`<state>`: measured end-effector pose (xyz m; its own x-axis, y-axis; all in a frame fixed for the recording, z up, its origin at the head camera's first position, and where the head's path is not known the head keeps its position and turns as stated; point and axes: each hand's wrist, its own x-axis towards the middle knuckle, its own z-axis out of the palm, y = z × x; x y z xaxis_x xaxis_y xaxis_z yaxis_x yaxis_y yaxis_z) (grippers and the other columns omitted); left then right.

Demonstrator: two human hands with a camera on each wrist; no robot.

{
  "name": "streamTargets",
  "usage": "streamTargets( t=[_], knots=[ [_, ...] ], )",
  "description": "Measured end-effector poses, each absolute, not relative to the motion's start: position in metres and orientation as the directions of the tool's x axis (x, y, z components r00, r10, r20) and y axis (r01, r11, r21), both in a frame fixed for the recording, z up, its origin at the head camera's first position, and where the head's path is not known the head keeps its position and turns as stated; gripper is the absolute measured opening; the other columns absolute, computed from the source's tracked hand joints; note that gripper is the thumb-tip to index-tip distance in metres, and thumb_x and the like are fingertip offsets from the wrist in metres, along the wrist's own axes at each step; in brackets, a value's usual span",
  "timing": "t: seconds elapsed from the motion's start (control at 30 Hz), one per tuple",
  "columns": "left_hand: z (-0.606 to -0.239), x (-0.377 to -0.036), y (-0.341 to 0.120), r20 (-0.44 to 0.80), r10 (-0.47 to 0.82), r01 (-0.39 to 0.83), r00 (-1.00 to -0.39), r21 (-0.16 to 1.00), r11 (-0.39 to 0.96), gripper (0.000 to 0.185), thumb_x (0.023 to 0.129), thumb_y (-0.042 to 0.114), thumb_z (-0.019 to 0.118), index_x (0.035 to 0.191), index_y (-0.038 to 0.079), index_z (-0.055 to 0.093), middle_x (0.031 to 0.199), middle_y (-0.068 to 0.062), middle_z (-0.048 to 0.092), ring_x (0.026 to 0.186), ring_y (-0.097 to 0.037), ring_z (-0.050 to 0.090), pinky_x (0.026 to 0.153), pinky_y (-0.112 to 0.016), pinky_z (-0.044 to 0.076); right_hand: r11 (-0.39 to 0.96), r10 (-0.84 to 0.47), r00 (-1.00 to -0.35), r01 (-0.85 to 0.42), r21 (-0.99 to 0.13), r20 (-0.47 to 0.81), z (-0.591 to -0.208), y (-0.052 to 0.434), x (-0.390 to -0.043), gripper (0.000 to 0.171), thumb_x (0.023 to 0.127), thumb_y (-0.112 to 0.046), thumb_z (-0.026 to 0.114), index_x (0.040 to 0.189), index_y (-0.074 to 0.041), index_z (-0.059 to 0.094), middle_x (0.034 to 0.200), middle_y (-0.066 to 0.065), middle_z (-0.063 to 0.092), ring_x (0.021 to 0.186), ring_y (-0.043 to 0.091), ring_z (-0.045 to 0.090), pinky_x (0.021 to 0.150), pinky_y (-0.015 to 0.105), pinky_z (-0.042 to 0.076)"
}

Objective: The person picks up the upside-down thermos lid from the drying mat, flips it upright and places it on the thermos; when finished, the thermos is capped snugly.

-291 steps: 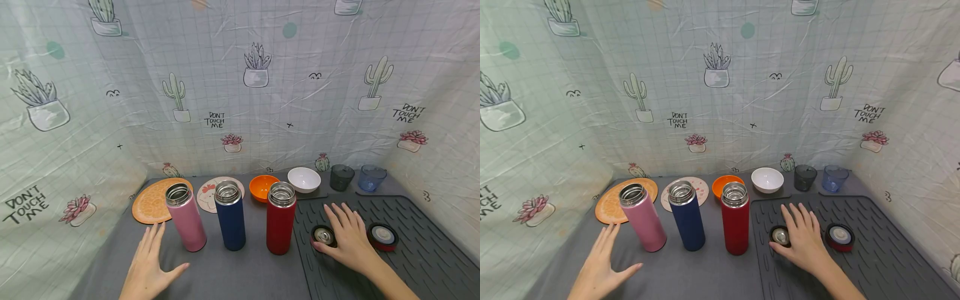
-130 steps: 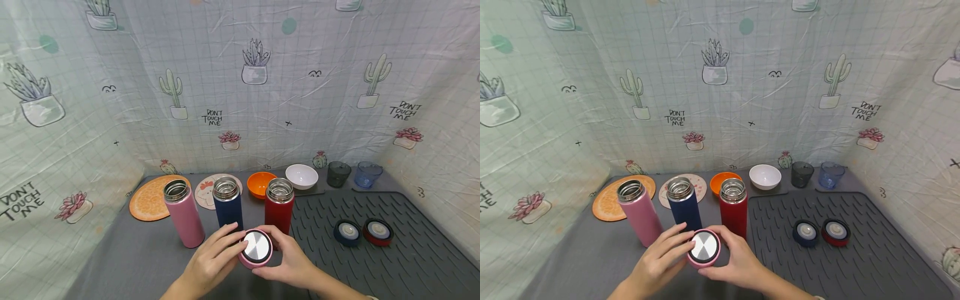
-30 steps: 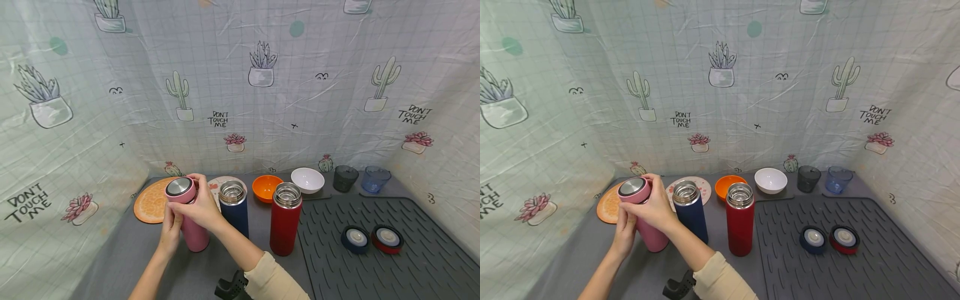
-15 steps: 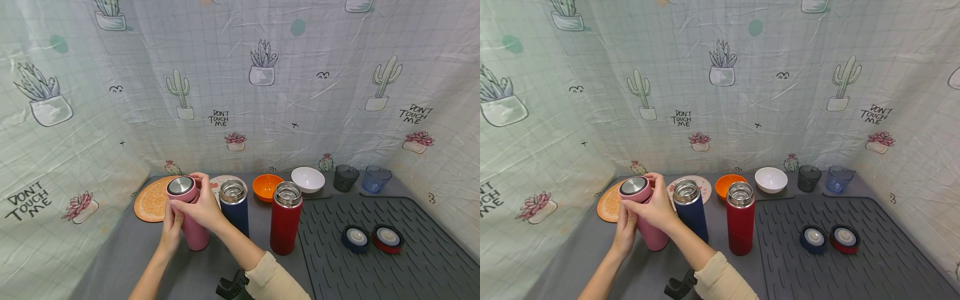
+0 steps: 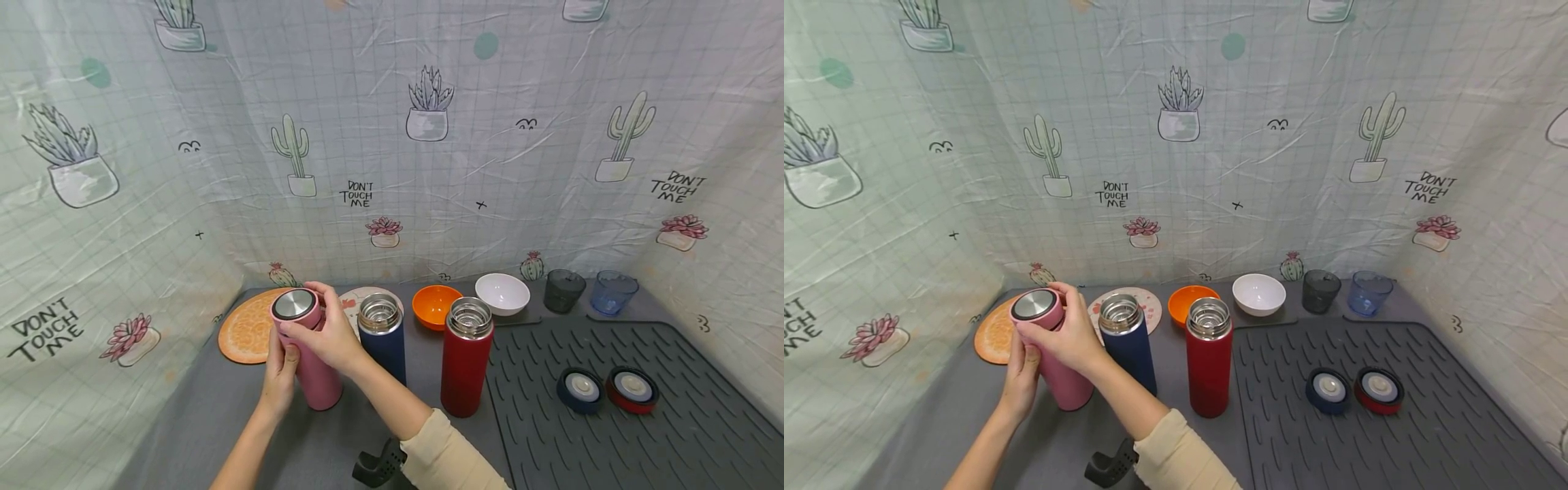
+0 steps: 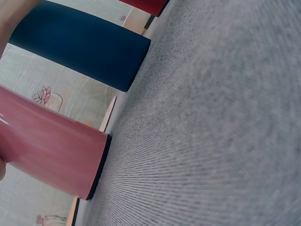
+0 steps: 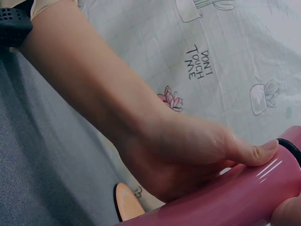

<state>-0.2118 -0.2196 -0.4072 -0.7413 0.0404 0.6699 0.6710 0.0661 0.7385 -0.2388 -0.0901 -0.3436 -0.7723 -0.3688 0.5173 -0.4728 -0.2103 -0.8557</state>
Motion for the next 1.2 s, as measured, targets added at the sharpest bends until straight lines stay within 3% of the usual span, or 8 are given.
streamTargets(
  t=[0.17, 0.37, 0.57, 0.77, 0.97, 1.1, 1.2],
  knots=[
    [-0.4077, -0.2112, -0.2197, 0.655, 0.019, 0.654, -0.755, 0.753, 0.071, 0.048, 0.1, 0.014, 0.033, 0.145, 0.01, 0.017, 0.132, -0.001, 0.037, 0.112, -0.013, 0.04, 0.087, -0.018, 0.038, -0.245, -0.402, -0.761, -0.446, -0.861, 0.509, -0.3436, -0.0903, -0.2403, 0.059, 0.086, -0.014, 0.045, 0.141, -0.002, 0.026, 0.131, 0.017, 0.044, 0.116, 0.016, 0.045, 0.096, 0.025, 0.036],
    [-0.4072, -0.2117, -0.2194, 0.65, 0.022, 0.65, -0.759, 0.757, 0.066, 0.049, 0.1, 0.015, 0.033, 0.146, 0.011, 0.016, 0.133, -0.002, 0.037, 0.115, -0.015, 0.039, 0.09, -0.02, 0.037, -0.244, -0.369, -0.79, -0.427, -0.871, 0.49, -0.3427, -0.0924, -0.2406, 0.058, 0.085, -0.013, 0.058, 0.135, -0.005, 0.032, 0.122, 0.008, 0.046, 0.104, 0.011, 0.051, 0.086, 0.024, 0.044],
    [-0.4072, -0.2113, -0.2194, 0.647, 0.02, 0.647, -0.762, 0.759, 0.075, 0.05, 0.1, 0.013, 0.033, 0.146, 0.011, 0.016, 0.133, -0.001, 0.036, 0.113, -0.014, 0.039, 0.088, -0.018, 0.037, -0.26, -0.383, -0.789, -0.408, -0.875, 0.481, -0.3419, -0.0927, -0.2385, 0.061, 0.084, -0.015, 0.049, 0.141, -0.006, 0.027, 0.129, 0.013, 0.044, 0.113, 0.015, 0.047, 0.092, 0.025, 0.039],
    [-0.4078, -0.2129, -0.2199, 0.652, 0.03, 0.652, -0.758, 0.756, 0.063, 0.049, 0.1, 0.015, 0.033, 0.146, 0.012, 0.016, 0.134, -0.003, 0.037, 0.115, -0.015, 0.04, 0.089, -0.019, 0.038, -0.235, -0.351, -0.804, -0.42, -0.876, 0.48, -0.3409, -0.0933, -0.2377, 0.059, 0.082, -0.016, 0.063, 0.134, -0.007, 0.034, 0.121, 0.006, 0.043, 0.102, 0.013, 0.052, 0.084, 0.025, 0.046],
    [-0.4087, -0.2117, -0.2203, 0.647, 0.011, 0.645, -0.763, 0.759, 0.093, 0.048, 0.1, 0.014, 0.032, 0.145, 0.01, 0.017, 0.131, 0.0, 0.037, 0.111, -0.012, 0.04, 0.086, -0.017, 0.037, -0.269, -0.381, -0.799, -0.385, -0.883, 0.465, -0.3403, -0.093, -0.2387, 0.055, 0.085, -0.015, 0.05, 0.137, -0.004, 0.034, 0.125, 0.013, 0.049, 0.108, 0.014, 0.05, 0.09, 0.025, 0.04],
    [-0.408, -0.2122, -0.22, 0.645, 0.022, 0.645, -0.764, 0.76, 0.079, 0.049, 0.1, 0.014, 0.033, 0.146, 0.012, 0.016, 0.132, -0.001, 0.037, 0.113, -0.013, 0.04, 0.088, -0.018, 0.038, -0.275, -0.355, -0.827, -0.354, -0.894, 0.436, -0.3406, -0.0947, -0.2392, 0.052, 0.081, -0.013, 0.06, 0.128, -0.004, 0.04, 0.116, 0.007, 0.051, 0.097, 0.011, 0.055, 0.083, 0.024, 0.046],
    [-0.4074, -0.2124, -0.2197, 0.648, 0.029, 0.648, -0.761, 0.758, 0.072, 0.05, 0.1, 0.013, 0.033, 0.146, 0.012, 0.015, 0.133, -0.002, 0.037, 0.115, -0.014, 0.04, 0.089, -0.019, 0.038, -0.26, -0.351, -0.83, -0.359, -0.897, 0.434, -0.3406, -0.0954, -0.2382, 0.057, 0.081, -0.014, 0.062, 0.131, -0.006, 0.036, 0.12, 0.005, 0.046, 0.101, 0.011, 0.054, 0.085, 0.025, 0.045]
  ],
)
